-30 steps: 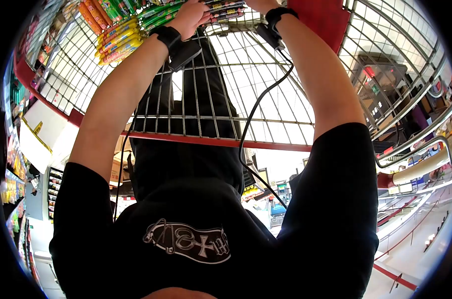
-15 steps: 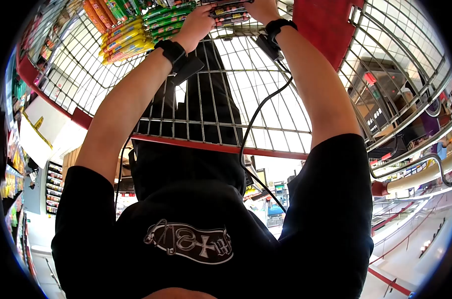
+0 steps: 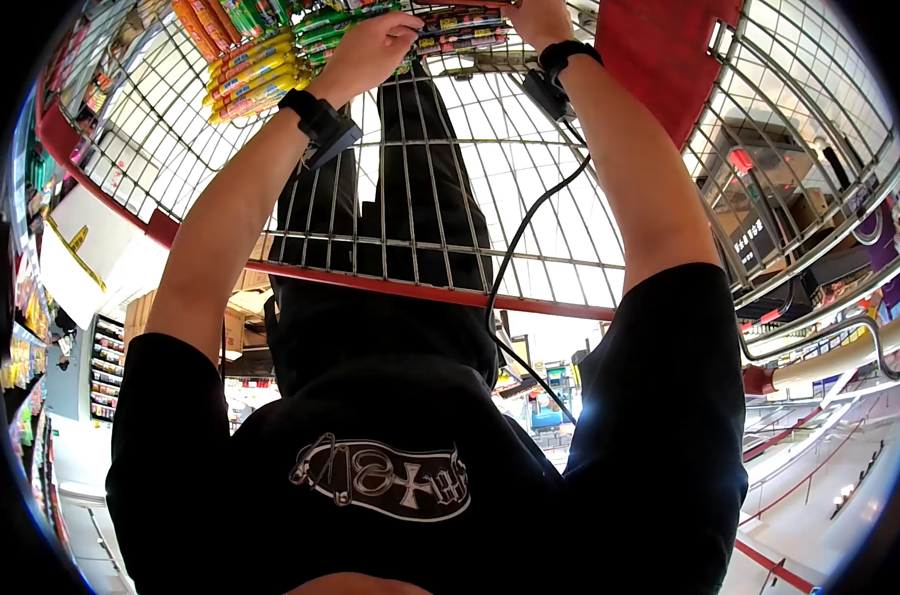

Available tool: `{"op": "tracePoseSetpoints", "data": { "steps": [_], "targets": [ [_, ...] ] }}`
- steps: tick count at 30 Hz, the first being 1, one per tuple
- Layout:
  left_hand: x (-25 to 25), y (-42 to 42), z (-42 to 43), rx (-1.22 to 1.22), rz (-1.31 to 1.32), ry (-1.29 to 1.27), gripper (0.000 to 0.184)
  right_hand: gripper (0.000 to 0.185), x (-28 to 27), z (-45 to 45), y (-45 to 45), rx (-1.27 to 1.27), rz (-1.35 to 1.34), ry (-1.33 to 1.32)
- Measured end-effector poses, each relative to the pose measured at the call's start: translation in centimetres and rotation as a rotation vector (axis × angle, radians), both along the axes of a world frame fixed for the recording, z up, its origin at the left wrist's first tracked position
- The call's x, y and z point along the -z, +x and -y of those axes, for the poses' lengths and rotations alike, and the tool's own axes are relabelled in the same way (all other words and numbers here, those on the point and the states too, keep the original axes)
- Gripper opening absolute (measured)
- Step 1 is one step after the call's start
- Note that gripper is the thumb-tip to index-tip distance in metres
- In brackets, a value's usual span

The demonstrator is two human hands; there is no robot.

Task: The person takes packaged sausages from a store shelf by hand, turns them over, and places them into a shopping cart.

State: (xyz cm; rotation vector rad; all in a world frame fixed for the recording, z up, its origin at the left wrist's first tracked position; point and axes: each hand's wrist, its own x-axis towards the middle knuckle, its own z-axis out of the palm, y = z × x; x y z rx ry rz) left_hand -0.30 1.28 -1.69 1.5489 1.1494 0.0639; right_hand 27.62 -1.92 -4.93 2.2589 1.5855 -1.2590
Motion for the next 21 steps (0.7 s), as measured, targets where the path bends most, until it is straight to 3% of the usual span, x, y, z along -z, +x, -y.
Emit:
{"op": "tracePoseSetpoints", "data": {
  "steps": [2,4,6,8,11,15,21],
  "targets": [
    [-1.1,0.1,-0.5,0.060,-0.054,-0.077,0.033,0.022,-0.1,-0.2,0.1,-0.046,0.012,-0.018],
    [-2.1,0.1,-0.8,0.079,-0.070,-0.105,0.032,0.022,-0.1,-0.3,0.6,-0.151,-0.091,0.131],
    [-2.5,0.6,-0.8,0.098,-0.083,-0.130,0.031,0.022,-1.6,-0.9,0.5,-0.042,-0.149,0.068],
    [-2.1,1.5,0.3,0.271,-0.059,0.248,0.027,0.020,-3.7,-2.2,-0.1,0.059,-0.187,-0.039],
    [-1.6,3.0,1.0,0.314,0.038,0.350,0.024,0.019,-2.6,-2.4,1.4,0.099,-0.368,-0.020],
    [0.2,4.9,1.7,0.495,-0.027,0.527,0.026,0.016,-0.5,-1.7,2.2,0.031,-0.298,0.050],
    [0.4,4.6,2.1,0.520,-0.192,0.389,0.026,0.021,0.0,-1.6,1.1,0.060,-0.215,0.061]
  ]
}}
